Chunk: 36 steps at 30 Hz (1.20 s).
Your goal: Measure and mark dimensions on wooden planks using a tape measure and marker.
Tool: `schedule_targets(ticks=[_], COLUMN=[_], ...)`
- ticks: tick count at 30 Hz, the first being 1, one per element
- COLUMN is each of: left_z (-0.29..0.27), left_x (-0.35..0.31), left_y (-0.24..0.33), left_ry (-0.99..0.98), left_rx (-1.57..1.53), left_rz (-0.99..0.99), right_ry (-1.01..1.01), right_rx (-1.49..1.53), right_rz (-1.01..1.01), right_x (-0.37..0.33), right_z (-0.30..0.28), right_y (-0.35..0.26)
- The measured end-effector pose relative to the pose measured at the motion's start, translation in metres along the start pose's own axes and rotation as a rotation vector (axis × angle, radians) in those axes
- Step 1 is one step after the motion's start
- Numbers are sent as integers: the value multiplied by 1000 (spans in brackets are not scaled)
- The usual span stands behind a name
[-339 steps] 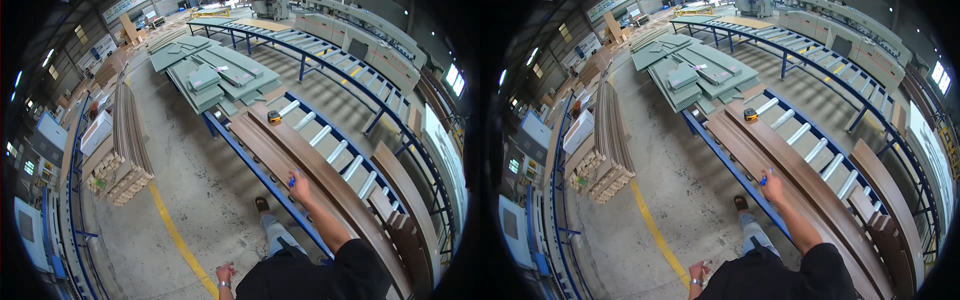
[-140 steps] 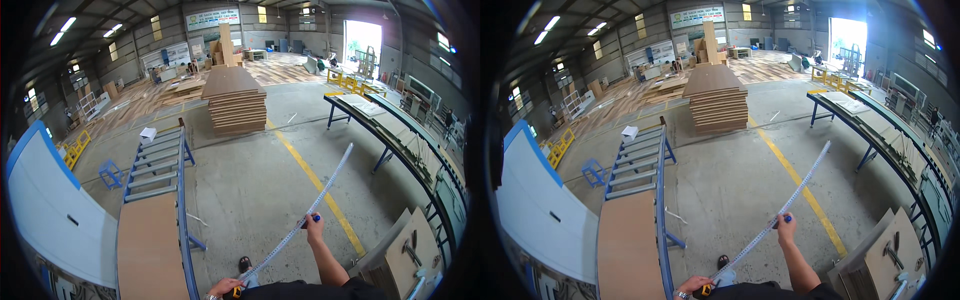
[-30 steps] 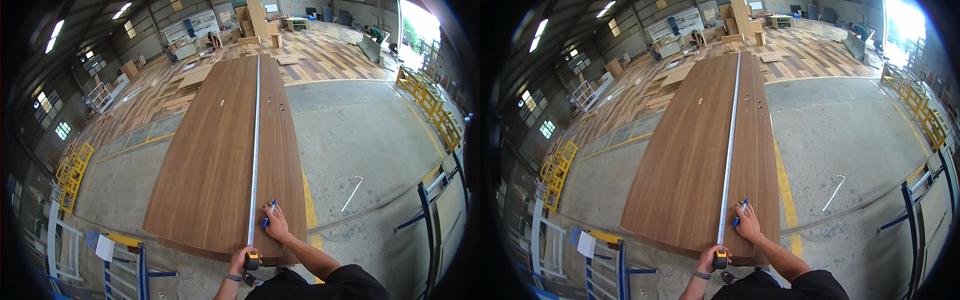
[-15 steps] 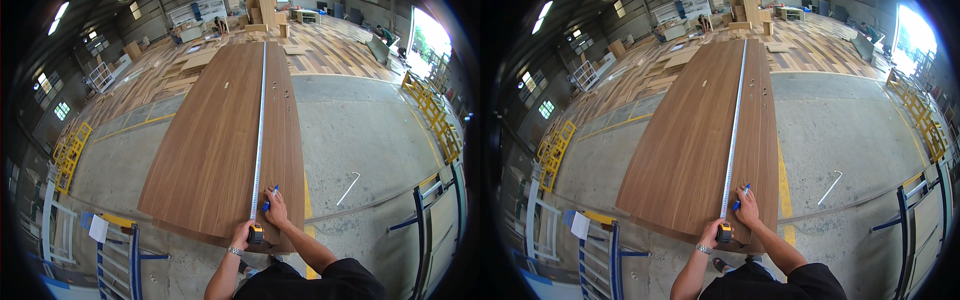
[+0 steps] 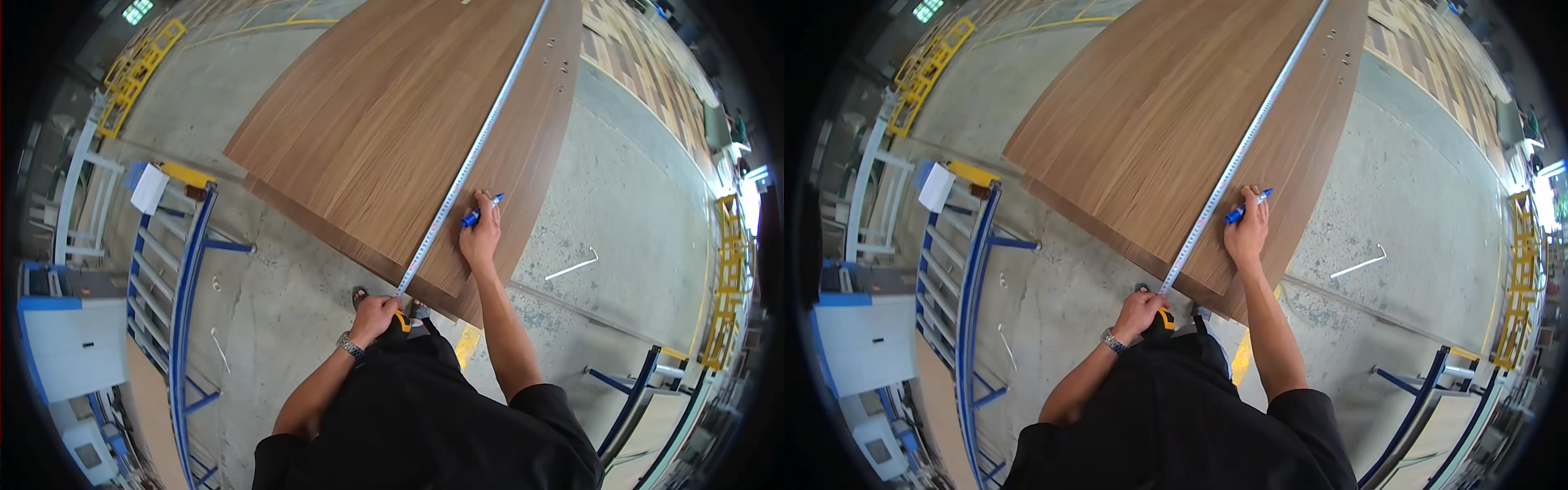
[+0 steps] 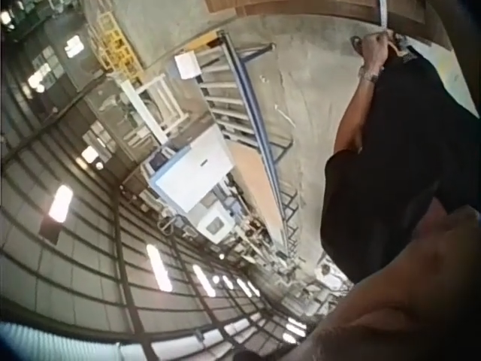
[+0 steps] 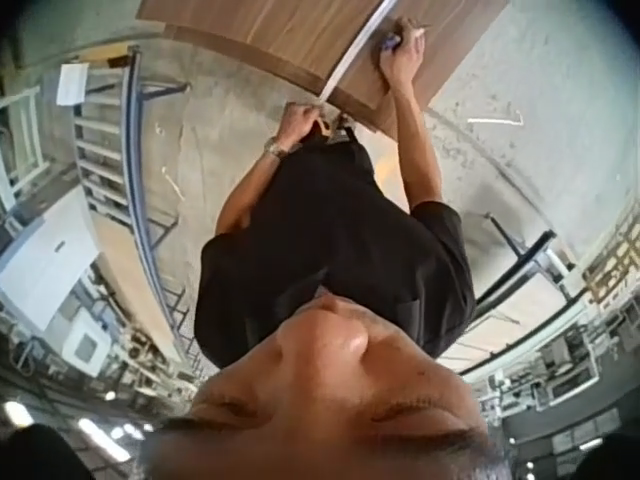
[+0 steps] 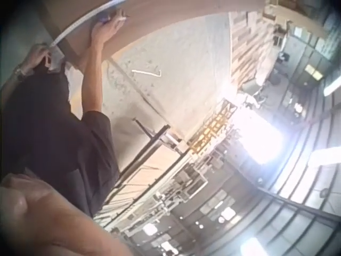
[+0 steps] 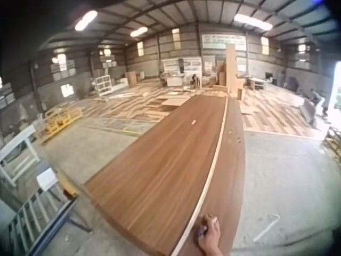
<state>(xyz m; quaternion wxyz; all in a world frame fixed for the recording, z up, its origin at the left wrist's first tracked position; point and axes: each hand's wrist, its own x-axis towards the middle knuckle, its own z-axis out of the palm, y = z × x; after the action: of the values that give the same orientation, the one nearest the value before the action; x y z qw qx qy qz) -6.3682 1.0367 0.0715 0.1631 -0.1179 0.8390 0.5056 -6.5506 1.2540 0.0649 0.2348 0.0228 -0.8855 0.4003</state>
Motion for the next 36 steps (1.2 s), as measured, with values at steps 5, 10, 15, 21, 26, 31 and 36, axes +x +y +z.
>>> schedule_targets(ticks=[5, 10, 15, 21, 26, 31, 36], left_z=[-3, 2, 4, 5, 5, 6, 5], left_x=[-10, -8, -5, -4, -5, -6, -6], left_y=[-3, -8, -9, -12, -10, -10, -8], left_ry=[88, 109, 112, 119, 117, 118, 102], left_rx=[81, 111, 110, 130, 110, 112, 107], left_rz=[32, 52, 56, 45, 13, 16, 11], right_ry=[-27, -27, -28, -25, -24, -16, -15], right_rx=[3, -2, 13, 18, 20, 18, 22], right_rz=[-34, -24, -11, -11, -3, -5, -6], right_x=[-7, -8, -6, -5, -5, -5, -5], right_z=[-3, -5, -4, -4, -5, -6, -6], right_y=[-5, -3, -2, 0, -3, -2, -1])
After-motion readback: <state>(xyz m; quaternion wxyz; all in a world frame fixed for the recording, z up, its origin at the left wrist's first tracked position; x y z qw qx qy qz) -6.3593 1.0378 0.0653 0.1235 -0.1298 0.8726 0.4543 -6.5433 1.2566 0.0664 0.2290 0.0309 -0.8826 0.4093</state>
